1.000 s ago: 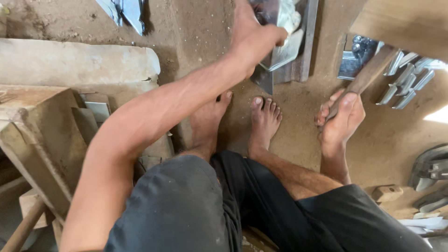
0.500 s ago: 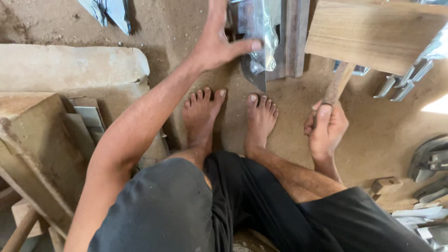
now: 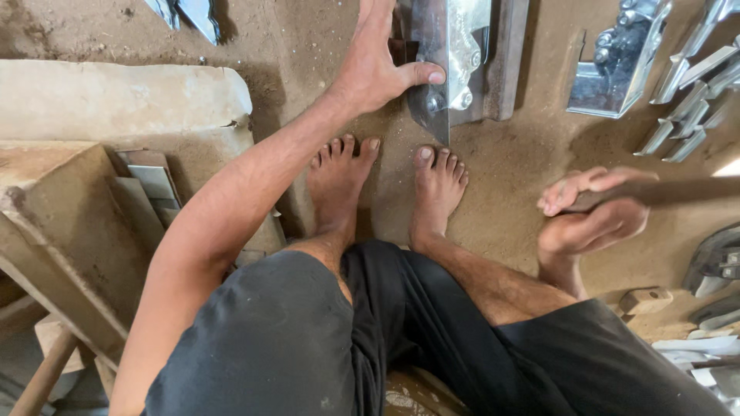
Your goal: The person sits on the workshop floor and hammers decorative sheet metal pieces over a fixed blade form using a wooden mallet, pressing and repositioning each piece by hand to bend its edges, then sets the formed piece aside and picks up the next one.
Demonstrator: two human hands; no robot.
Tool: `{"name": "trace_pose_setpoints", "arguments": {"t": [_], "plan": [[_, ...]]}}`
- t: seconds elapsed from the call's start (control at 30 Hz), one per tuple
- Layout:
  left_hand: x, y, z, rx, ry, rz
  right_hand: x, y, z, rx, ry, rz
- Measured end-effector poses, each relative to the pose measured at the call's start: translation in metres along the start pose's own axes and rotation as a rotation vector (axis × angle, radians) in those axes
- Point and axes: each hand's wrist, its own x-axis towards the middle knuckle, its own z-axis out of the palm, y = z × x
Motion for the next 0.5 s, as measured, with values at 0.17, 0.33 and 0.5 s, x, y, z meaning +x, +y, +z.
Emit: {"name": "trace_pose_setpoints", "arguments": {"t": [0.17,0.33,0.5], "plan": [[-0.002,0.0,0.001,-0.056,0.042,0.06,-0.025,0.023,-0.027,-0.642,-0.178,0.257],[-0.001,0.001,0.0,0.016,-0.003,-0.031,-0.048,0.04,-0.062,0.107,0.029,0.247],[-0.002,0.004,0.002,-0.011,-0.089,-0.115,-0.075,0.037,-0.068,-0.723,-0.236,0.359]]}}
